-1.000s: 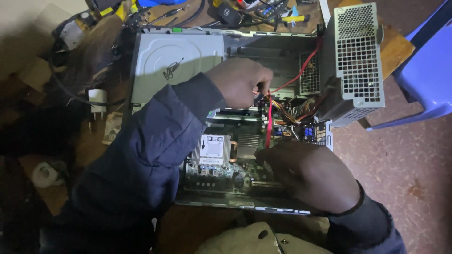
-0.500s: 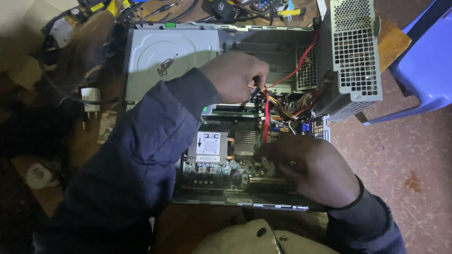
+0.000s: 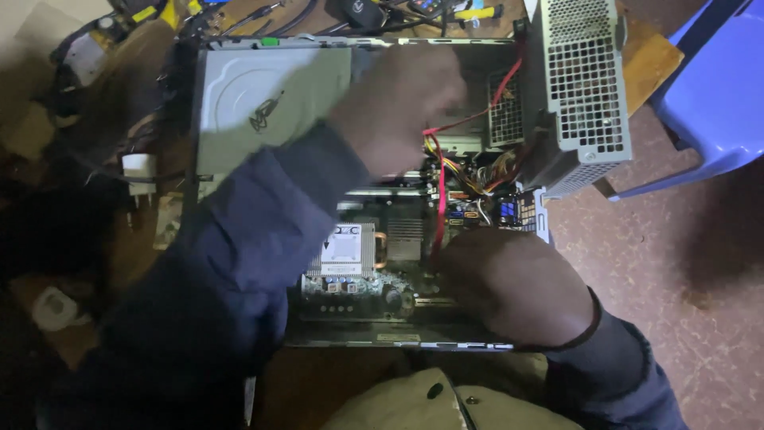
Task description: The person works inside an open desktop computer case, disconnects internal cables, removes a RAM stick, cleans its contacts with a small brush, and then reinstalls the RAM and reconnects the cables.
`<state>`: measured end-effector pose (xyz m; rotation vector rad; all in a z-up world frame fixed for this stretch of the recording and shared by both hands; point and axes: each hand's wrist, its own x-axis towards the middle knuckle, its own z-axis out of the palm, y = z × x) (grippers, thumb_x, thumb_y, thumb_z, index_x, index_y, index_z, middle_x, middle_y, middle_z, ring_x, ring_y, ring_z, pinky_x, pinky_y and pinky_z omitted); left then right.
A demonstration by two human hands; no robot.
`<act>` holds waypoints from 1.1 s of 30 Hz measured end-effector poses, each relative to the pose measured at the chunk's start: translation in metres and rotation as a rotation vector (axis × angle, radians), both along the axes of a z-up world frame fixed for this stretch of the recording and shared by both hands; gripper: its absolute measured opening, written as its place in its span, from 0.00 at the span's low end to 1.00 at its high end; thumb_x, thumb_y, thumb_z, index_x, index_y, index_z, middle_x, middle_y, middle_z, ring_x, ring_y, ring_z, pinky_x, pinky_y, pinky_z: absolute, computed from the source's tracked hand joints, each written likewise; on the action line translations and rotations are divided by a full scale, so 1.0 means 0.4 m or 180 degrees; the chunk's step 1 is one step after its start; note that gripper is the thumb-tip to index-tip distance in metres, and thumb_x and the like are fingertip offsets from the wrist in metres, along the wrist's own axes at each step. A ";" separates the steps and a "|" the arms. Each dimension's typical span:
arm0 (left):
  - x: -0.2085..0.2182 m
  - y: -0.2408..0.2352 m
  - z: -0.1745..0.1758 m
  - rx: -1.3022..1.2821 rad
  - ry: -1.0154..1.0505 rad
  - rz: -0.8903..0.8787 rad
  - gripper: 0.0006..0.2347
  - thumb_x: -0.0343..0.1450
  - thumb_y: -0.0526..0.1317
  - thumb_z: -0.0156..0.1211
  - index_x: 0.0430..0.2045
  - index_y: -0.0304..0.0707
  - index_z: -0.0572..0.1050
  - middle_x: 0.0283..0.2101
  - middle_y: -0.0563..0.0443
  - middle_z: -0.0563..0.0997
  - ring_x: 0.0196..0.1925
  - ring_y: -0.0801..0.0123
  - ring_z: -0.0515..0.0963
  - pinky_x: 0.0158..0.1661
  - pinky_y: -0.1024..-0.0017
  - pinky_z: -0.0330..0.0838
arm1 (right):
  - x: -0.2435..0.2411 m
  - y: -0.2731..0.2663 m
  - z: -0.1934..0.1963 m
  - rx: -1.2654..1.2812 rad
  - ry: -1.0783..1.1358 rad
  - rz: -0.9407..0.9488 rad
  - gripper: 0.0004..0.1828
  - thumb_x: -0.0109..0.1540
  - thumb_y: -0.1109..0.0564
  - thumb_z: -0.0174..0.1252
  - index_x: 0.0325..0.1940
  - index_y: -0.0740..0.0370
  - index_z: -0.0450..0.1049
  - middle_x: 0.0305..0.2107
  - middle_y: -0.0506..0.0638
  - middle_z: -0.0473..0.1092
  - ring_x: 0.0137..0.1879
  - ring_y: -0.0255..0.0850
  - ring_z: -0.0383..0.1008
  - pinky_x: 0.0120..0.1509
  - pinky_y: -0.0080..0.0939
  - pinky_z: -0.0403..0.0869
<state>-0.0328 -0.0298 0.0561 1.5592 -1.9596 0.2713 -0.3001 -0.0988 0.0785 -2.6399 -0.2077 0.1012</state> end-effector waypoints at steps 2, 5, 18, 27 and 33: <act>-0.100 -0.010 -0.011 0.0759 0.0152 -0.0057 0.09 0.56 0.20 0.56 0.21 0.32 0.74 0.31 0.49 0.71 0.35 0.57 0.73 0.32 0.56 0.69 | 0.000 0.004 0.000 -0.0106 -0.0098 0.0048 0.10 0.67 0.55 0.56 0.51 0.54 0.78 0.34 0.54 0.79 0.38 0.57 0.78 0.34 0.60 0.72; -0.202 -0.018 -0.023 0.1820 0.0271 0.0141 0.06 0.64 0.25 0.53 0.21 0.37 0.72 0.26 0.48 0.73 0.30 0.51 0.76 0.29 0.48 0.71 | 0.002 0.006 0.005 -0.0137 -0.0026 -0.0001 0.07 0.66 0.55 0.58 0.47 0.54 0.80 0.33 0.54 0.80 0.35 0.57 0.79 0.31 0.60 0.72; -0.219 -0.040 -0.062 0.2628 0.0166 0.0851 0.13 0.73 0.47 0.74 0.32 0.37 0.78 0.32 0.44 0.82 0.36 0.50 0.82 0.42 0.49 0.79 | -0.005 -0.005 0.003 0.0036 0.0037 -0.0031 0.08 0.65 0.55 0.57 0.47 0.51 0.79 0.36 0.52 0.79 0.43 0.57 0.79 0.41 0.58 0.73; -0.225 -0.047 -0.106 0.2478 0.0232 0.0956 0.14 0.72 0.50 0.71 0.28 0.37 0.83 0.33 0.43 0.85 0.37 0.46 0.84 0.41 0.49 0.80 | -0.004 -0.003 -0.006 -0.0002 -0.0053 -0.0053 0.03 0.66 0.54 0.57 0.41 0.52 0.75 0.36 0.52 0.77 0.40 0.56 0.79 0.37 0.58 0.72; -0.227 -0.061 -0.152 0.2252 0.0116 0.0952 0.13 0.70 0.49 0.75 0.21 0.41 0.83 0.26 0.46 0.83 0.33 0.49 0.82 0.37 0.50 0.79 | 0.003 0.004 0.001 -0.0008 -0.0077 -0.0081 0.09 0.65 0.55 0.58 0.46 0.51 0.81 0.34 0.52 0.79 0.38 0.55 0.80 0.35 0.58 0.74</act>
